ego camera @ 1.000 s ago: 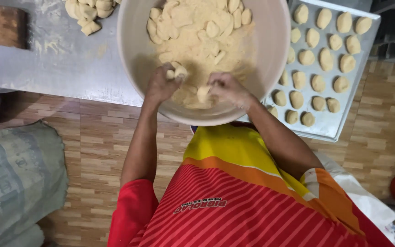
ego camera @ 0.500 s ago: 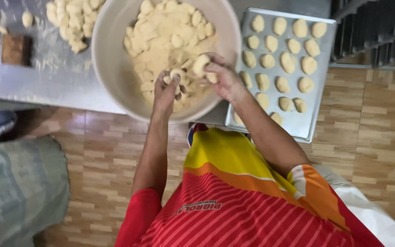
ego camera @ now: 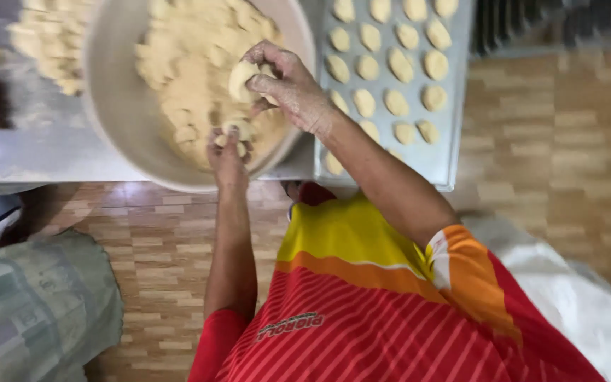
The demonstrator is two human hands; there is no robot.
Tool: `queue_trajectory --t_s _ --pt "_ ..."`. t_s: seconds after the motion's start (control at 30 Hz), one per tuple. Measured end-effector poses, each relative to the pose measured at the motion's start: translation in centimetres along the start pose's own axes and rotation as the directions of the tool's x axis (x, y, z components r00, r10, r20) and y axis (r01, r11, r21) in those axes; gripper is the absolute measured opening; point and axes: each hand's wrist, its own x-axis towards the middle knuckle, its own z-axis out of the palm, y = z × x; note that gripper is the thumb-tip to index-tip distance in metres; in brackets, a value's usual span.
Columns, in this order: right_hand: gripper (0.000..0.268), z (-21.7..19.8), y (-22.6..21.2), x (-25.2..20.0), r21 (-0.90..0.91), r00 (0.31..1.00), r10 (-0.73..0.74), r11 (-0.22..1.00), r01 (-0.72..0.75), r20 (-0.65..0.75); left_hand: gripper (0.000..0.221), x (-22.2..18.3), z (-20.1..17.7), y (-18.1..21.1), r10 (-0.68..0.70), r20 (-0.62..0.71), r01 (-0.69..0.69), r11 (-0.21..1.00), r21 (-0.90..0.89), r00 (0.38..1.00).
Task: Shaping small pieces of dough and arranging them on baking trays in a bakery.
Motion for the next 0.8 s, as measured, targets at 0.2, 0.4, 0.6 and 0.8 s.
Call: queue_trajectory --t_s 0.2,0.4,0.6,0.8 --pt "0.030 -14.6 0.2 -13.2 -0.315 0.989 0.021 0.947 -0.066 -0.144 0.024 -6.2 4.2 0.4 0.196 0.194 -0.227 0.962 0.154 0.961" --pt "0.029 -22.4 2.6 -24.9 -0.331 0.760 0.083 0.866 -0.375 -0.645 0.008 -10.0 10.0 -1.6 0.214 0.366 -0.329 0.899 0.289 0.906" --pt "0.022 -27.4 9.6 -26.0 -0.707 0.788 -0.129 0.545 -0.450 -0.602 0.011 -11.6 11.1 1.2 0.306 0.286 -0.370 0.906 0.206 0.908" --pt "0.013 -28.0 10.9 -25.2 -0.869 0.886 -0.189 0.363 -0.337 -0.423 0.006 -12.7 7.3 3.1 0.295 0.110 -0.312 0.927 0.207 0.949"
